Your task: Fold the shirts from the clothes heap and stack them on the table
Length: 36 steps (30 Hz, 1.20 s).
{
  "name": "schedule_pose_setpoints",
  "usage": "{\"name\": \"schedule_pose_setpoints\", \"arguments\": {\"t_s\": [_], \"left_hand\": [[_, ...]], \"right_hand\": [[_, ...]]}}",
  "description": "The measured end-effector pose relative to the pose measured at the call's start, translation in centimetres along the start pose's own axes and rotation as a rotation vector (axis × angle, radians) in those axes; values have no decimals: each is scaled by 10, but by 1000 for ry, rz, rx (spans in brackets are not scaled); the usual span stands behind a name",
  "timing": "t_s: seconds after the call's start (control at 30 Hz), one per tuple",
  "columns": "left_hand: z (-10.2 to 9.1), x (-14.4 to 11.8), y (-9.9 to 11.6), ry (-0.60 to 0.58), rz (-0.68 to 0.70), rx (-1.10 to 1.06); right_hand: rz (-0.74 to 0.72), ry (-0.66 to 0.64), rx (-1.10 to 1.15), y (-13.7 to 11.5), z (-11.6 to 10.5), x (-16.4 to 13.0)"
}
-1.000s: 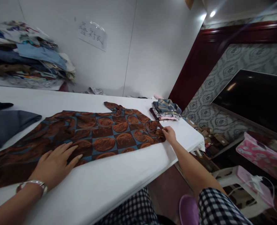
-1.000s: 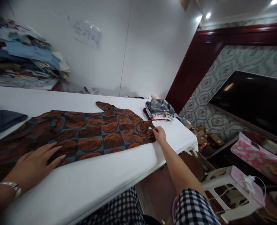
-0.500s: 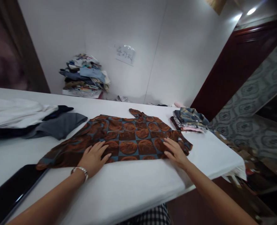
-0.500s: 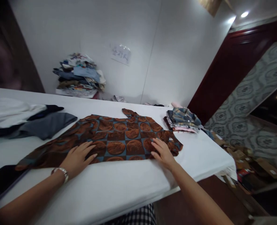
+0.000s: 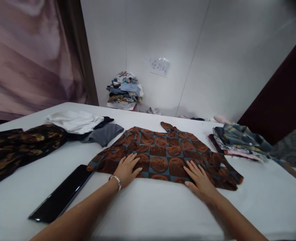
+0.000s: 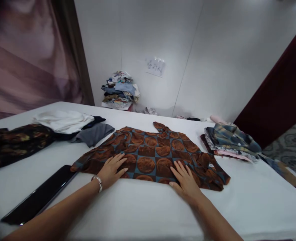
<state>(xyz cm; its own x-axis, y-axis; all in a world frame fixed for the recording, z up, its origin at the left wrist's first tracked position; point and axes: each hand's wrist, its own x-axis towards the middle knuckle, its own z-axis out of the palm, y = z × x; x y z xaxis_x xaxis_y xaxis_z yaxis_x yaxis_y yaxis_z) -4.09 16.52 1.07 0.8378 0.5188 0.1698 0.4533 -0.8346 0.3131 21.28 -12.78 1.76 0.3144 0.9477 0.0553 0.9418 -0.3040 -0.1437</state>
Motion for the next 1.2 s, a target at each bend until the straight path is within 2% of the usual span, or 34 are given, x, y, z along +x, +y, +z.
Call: {"name": "schedule_pose_setpoints", "arguments": {"t_s": [0.07,0.17,0.27,0.37,0.47,0.63,0.73,0.8,0.87,1.0,1.1,1.2], "left_hand": [[-7,2,-3,-6,-7,-49],[-24,14,0,42,-17,-99],[-35,45,13,71,64,-59],[-31,87,20,-48,68,18],[-26,120,2,-107,-103,95],[-42,144,-55,-35,-363,184],[-52,160,-59,13,-380,215],[-51,178,-44,19,-319,203],[-42,201,-18,2,-240,165],[-10,256,46,-81,-153,42],[17,295,92,-141,-185,-62],[38,324,127,-154,-284,-150]], "right_hand": [[4,-53,16,1,10,0],[4,-55,20,6,20,-1],[-2,-48,18,8,23,-3],[2,-47,25,8,22,-4],[10,-62,38,6,19,-4],[-2,-60,71,3,16,-3],[-8,-45,91,1,15,-3],[-9,-48,102,0,13,-3],[-10,-60,110,-1,11,-3],[-12,-55,136,-5,5,-2],[-20,-42,165,-7,1,-1],[-15,-57,194,-8,-3,0]]}}
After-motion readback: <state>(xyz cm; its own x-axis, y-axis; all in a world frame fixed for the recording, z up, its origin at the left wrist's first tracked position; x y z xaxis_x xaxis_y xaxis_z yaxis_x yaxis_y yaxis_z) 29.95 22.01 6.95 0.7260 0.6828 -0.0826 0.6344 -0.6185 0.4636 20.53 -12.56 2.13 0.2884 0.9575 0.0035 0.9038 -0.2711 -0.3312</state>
